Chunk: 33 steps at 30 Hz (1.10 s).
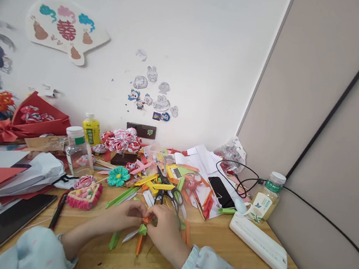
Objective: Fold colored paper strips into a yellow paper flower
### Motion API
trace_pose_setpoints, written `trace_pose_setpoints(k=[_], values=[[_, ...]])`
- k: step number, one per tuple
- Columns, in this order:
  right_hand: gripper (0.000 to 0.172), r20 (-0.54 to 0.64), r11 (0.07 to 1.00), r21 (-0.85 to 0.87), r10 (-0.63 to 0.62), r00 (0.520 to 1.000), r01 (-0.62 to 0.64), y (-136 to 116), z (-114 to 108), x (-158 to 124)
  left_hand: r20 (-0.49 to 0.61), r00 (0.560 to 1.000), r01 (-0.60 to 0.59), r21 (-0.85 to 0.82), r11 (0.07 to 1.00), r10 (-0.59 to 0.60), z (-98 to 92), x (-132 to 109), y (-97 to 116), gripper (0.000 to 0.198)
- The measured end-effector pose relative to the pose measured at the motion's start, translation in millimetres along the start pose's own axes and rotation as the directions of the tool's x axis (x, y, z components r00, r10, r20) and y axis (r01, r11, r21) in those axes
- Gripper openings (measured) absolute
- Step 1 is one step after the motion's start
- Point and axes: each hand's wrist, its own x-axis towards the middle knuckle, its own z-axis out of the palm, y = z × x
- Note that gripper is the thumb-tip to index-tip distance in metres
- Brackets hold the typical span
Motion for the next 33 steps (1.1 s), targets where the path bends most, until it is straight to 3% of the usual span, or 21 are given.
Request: trace_pose_setpoints(k=[5,10,25,33], values=[[0.025,0.030,0.999,0.006,-0.045,0.999,0.045,-7,-4,-2,-0.013,1.000,-0.023,-0.192,0.981,0.021,-2.7,4,-4,0.029],[0.029,0.032,0.997,0.032,-0.070,0.997,0.069,-7,-2,-2,-0.070,0.997,-0.044,-0.241,0.969,0.027,0.4,10,-13,0.044],[0.036,0.054,0.990,-0.003,-0.142,0.988,0.143,-9,2,-6,-0.138,0.985,0.059,-0.263,0.963,-0.098,-3.4,10,-16,0.027],[0.033,0.096,0.997,-0.046,-0.050,0.994,0.055,-5,5,-5,-0.177,0.976,0.083,-0.235,0.969,-0.127,-0.3,8,-10,0.020]])
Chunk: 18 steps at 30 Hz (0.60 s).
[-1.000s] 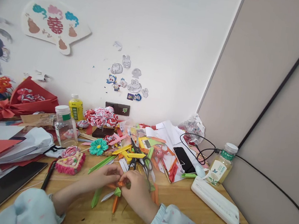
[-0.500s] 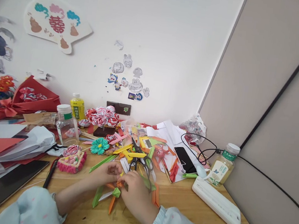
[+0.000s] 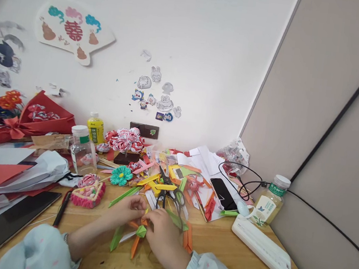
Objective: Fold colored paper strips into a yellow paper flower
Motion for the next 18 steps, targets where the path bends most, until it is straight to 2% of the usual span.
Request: trace_pose_setpoints(k=[7,13,18], values=[[0.029,-0.008,0.999,-0.013,-0.048,0.999,0.047,-0.4,1.0,-3.5,-0.010,0.999,0.046,0.064,0.997,-0.046,1.4,-1.4,1.6,0.008],[0.027,-0.007,0.992,-0.039,-0.124,0.992,0.123,-1.1,1.2,-5.6,-0.030,0.997,0.078,0.102,0.992,-0.076,0.8,-4.2,4.2,0.018],[0.026,0.000,0.982,-0.042,-0.183,0.983,0.183,0.6,1.2,-5.6,-0.042,0.994,0.104,0.085,0.991,-0.101,2.0,-3.9,4.6,0.018]])
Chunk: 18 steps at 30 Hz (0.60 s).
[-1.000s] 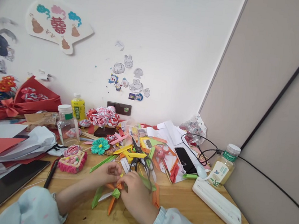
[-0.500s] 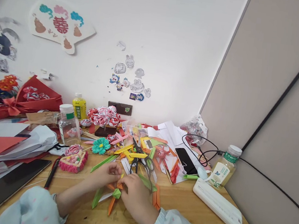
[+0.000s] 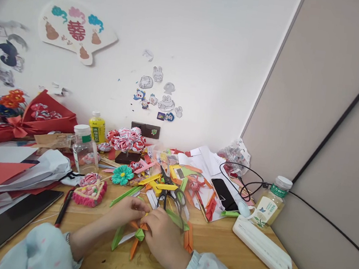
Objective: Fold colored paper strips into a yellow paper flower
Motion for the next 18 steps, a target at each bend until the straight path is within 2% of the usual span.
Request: trace_pose_setpoints(k=[5,7,9,12,18], values=[[0.029,-0.017,0.993,0.071,0.096,0.995,-0.095,5,-3,6,0.099,0.994,0.062,-0.078,0.995,-0.054,-3.3,-7,10,0.029],[0.029,-0.036,0.985,0.092,0.149,0.988,-0.145,6,-5,8,0.189,0.980,0.080,-0.127,0.989,-0.055,-6.0,-13,17,0.038],[0.029,-0.050,0.974,0.109,0.206,0.977,-0.200,7,-6,9,0.267,0.963,0.050,-0.087,0.995,-0.025,-8.1,-19,24,0.042],[0.028,-0.058,0.962,0.123,0.253,0.966,-0.245,7,-6,9,0.261,0.965,-0.013,0.011,1.000,0.010,-9.5,-22,28,0.044],[0.025,-0.050,0.934,0.196,0.313,0.949,-0.298,14,-1,8,0.279,0.959,-0.089,0.116,0.989,0.053,-11.4,-14,17,0.044]])
